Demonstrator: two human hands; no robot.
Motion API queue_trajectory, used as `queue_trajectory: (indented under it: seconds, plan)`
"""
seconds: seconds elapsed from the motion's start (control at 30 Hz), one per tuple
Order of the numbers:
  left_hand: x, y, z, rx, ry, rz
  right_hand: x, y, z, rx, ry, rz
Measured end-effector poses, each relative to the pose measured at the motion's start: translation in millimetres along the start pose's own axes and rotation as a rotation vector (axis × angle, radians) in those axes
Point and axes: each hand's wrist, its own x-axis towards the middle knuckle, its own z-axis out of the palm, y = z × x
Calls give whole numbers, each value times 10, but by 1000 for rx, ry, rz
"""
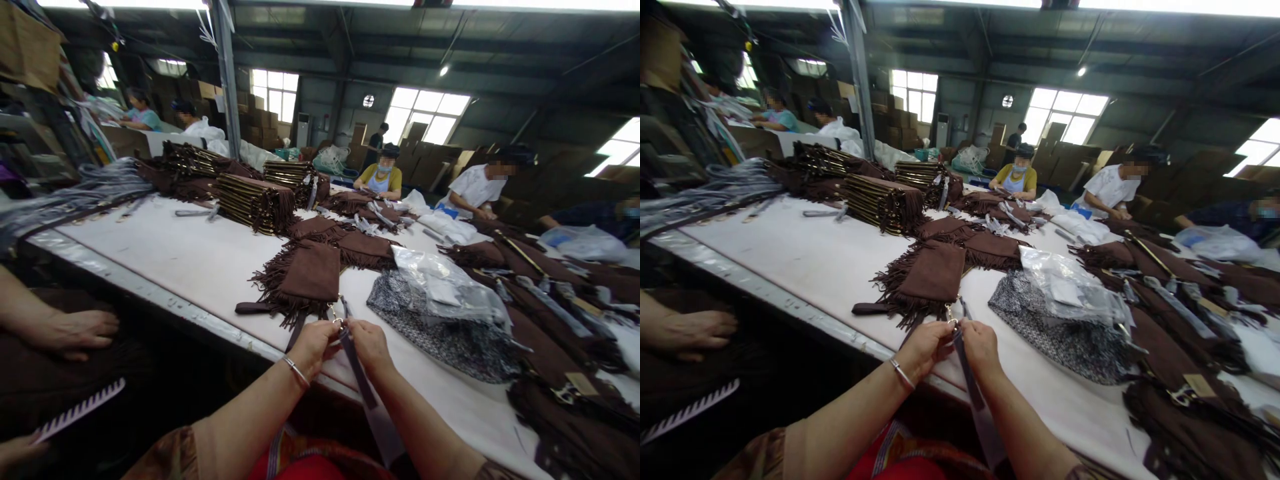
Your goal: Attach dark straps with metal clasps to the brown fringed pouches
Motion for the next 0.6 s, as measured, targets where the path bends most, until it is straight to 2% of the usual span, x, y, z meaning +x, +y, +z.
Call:
queue_trajectory:
  seconds: [0.1,0.2,0.4,0.6]
  plan:
    - [14,2,-52,17,4,12,-18,64,30,93,-42,12]
    - [56,4,-108,1,3,-18,-170,137,-25,193,-92,31]
    - [130,-44,-112,4,7,-59,-383,310,-160,-26,-151,47]
    - [143,-99,-74,30,-8,-55,-277,198,-110,-188,-39,-88]
